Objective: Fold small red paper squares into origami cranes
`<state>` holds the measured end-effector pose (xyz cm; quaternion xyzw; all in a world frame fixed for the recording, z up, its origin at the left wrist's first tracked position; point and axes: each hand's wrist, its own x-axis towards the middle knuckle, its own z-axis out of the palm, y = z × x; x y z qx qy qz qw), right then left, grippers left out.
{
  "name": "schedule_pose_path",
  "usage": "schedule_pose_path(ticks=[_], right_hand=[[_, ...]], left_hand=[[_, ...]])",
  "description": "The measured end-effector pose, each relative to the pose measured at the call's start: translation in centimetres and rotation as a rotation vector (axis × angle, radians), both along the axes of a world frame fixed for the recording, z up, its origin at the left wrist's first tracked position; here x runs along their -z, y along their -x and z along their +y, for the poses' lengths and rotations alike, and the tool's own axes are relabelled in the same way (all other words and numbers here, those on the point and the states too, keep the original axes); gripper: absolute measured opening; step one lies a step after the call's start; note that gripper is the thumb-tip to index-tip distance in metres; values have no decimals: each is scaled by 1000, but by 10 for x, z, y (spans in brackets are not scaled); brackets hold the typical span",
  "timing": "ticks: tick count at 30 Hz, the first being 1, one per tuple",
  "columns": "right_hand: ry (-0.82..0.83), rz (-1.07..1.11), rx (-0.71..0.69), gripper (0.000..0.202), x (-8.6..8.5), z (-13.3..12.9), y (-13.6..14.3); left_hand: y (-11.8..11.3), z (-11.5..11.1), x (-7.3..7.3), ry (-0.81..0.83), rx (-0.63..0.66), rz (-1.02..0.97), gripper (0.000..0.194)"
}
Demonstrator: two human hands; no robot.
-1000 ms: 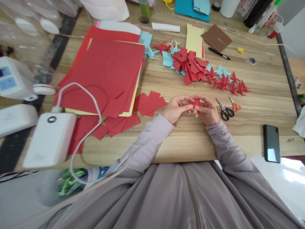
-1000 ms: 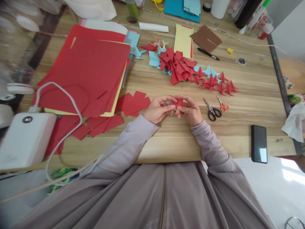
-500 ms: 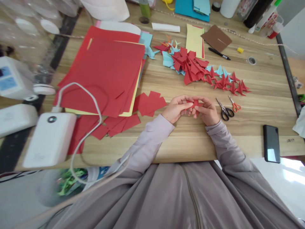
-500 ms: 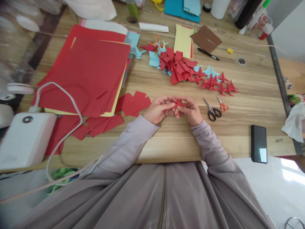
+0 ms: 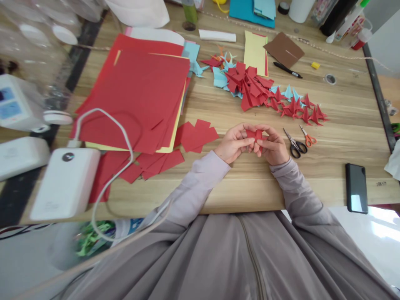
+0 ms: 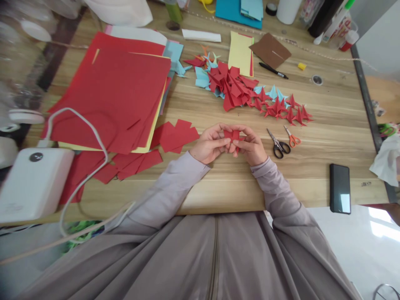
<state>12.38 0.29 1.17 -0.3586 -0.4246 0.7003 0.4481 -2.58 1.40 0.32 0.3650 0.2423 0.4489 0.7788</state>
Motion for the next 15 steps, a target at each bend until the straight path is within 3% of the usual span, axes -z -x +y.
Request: schedule_pose_path(ticks=[6, 15], right_hand=[[-86, 37, -11, 33, 4, -1, -1], [-147, -201, 35, 34, 2, -1, 3]], left_hand=[[2, 2, 1, 29, 13, -24, 30], [-4, 0, 4, -78, -14, 172, 21]])
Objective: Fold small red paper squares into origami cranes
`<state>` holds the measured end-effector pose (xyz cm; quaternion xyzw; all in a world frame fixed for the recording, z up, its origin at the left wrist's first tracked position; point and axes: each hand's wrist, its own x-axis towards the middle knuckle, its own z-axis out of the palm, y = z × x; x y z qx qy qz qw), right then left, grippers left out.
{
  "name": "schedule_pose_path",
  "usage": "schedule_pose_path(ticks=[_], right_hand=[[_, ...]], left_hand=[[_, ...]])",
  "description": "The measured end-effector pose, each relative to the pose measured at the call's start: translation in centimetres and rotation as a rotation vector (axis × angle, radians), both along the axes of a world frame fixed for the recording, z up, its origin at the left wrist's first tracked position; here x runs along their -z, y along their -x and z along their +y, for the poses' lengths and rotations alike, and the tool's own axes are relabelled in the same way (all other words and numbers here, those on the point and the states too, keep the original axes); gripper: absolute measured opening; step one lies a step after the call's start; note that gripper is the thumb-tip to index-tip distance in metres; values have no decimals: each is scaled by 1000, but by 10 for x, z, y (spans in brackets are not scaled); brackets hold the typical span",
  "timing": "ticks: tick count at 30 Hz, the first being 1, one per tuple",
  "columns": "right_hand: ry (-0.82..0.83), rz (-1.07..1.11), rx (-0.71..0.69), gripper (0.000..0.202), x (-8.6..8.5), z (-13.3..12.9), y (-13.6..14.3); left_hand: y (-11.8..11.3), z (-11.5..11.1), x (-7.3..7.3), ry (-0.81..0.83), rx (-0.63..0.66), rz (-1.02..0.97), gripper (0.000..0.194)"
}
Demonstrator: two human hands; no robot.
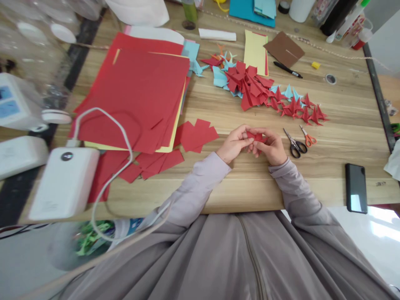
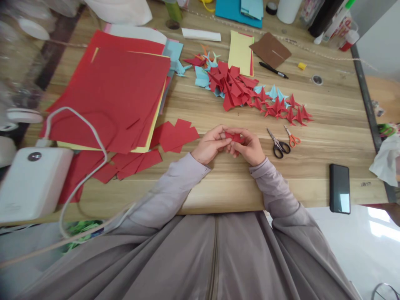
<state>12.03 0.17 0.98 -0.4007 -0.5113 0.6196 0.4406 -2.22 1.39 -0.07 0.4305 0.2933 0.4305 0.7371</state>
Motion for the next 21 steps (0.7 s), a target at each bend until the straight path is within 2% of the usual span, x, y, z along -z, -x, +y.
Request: schedule_pose_path(ticks=[8, 15, 21], right_hand=[[-28, 16, 40, 27, 1, -1, 3], [4, 124, -18, 32, 6, 0, -2], [31, 75, -35, 39, 6, 1, -4]], left_hand=[[-1, 0, 3, 8, -11, -21, 25], [1, 0, -2, 76, -20, -88, 25], [0, -2, -4, -27, 5, -47, 30]])
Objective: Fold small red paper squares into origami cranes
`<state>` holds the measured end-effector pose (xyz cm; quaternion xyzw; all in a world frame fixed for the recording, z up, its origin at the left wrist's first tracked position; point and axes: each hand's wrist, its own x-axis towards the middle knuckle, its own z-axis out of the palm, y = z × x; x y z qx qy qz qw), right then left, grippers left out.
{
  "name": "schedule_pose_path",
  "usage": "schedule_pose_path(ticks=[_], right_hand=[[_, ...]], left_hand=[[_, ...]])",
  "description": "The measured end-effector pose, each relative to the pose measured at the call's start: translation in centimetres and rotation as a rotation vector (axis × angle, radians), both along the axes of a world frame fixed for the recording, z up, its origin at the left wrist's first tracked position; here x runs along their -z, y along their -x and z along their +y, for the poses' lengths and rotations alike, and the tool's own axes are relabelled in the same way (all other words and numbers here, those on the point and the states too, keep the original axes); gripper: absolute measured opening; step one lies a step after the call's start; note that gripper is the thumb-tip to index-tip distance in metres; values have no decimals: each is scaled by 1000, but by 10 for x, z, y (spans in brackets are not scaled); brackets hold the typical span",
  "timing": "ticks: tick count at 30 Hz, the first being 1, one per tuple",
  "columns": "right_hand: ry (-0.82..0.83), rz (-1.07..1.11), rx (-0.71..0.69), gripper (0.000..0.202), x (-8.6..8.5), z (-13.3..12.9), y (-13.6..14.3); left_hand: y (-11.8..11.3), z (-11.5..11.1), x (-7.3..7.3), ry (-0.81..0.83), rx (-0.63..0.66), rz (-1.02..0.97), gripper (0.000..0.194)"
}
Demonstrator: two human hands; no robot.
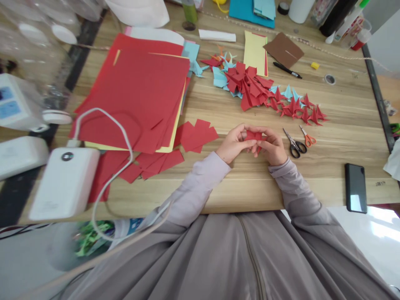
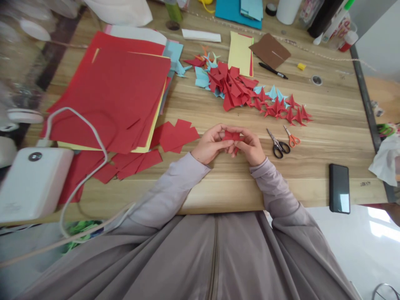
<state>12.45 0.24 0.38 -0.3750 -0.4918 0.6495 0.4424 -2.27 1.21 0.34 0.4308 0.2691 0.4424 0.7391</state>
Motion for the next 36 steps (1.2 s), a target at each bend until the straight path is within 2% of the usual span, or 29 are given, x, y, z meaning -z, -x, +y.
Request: schedule_pose_path(ticks=[14, 18, 24, 31, 36], right_hand=[[64, 86, -53, 43, -4, 2, -5], [23, 38, 37, 40, -3, 2, -5], [-152, -52, 220, 32, 2, 3, -3], [-216, -114, 285, 33, 6, 7, -2], [-214, -189, 288, 33, 5, 8, -5]], left_hand=[[3, 0, -3, 107, 18, -70, 33], [1, 1, 1, 78, -46, -35, 31], [1, 3, 4, 50, -142, -15, 23], [3, 5, 7, 40, -152, 18, 19], [3, 7, 9, -25, -259, 138, 18]])
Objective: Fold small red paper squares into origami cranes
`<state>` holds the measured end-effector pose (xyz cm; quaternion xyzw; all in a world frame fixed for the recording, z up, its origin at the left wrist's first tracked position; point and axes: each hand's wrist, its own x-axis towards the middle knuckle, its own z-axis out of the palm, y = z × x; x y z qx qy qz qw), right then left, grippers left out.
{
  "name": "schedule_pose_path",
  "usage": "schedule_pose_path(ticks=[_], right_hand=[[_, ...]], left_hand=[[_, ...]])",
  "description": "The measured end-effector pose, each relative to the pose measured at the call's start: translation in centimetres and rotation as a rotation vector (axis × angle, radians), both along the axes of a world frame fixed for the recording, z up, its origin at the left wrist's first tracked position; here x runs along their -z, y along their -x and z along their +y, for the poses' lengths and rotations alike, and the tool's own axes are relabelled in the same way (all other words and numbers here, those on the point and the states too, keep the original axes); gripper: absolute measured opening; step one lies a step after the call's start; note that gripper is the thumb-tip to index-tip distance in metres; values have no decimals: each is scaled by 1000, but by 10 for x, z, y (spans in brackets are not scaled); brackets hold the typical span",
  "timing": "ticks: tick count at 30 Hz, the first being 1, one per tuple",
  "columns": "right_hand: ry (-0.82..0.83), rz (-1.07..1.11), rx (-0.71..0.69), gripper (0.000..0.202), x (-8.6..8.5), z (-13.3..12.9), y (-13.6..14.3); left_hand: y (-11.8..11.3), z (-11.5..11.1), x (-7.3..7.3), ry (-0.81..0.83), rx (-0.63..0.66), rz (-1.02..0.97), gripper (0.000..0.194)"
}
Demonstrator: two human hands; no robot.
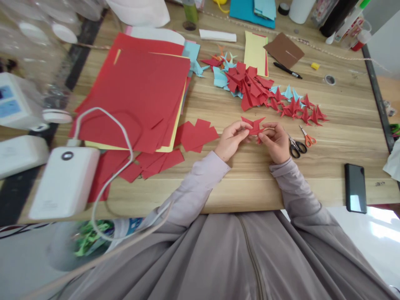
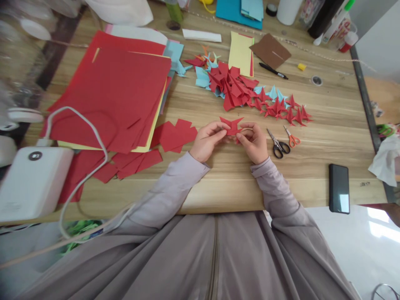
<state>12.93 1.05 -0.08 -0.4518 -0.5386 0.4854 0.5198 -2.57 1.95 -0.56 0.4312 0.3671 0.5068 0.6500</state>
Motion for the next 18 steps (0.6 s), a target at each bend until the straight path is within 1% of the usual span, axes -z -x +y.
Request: schedule_pose_path(ticks=[2, 6, 9, 11, 15, 18], right_hand=[[-3, -21, -1, 33, 0, 0, 0], [-16, -64, 27, 31, 3, 1, 0], [-48, -104, 50, 27, 3, 1, -1], [-71, -124, 41, 24, 3, 2, -2], [-150, -195, 12, 15, 5, 2, -3], [-229, -280, -1, 8, 6, 2, -5]], left_hand=[[0, 0, 0, 0, -16, 10, 19], [-1, 1, -1, 20, -8, 15, 21], [-1, 1, -1, 35, -15, 20, 22], [-1, 1, -1, 45, -33, 21, 23], [-2, 0, -1, 50, -54, 32, 24], [-2, 1, -1, 84, -76, 6, 24]])
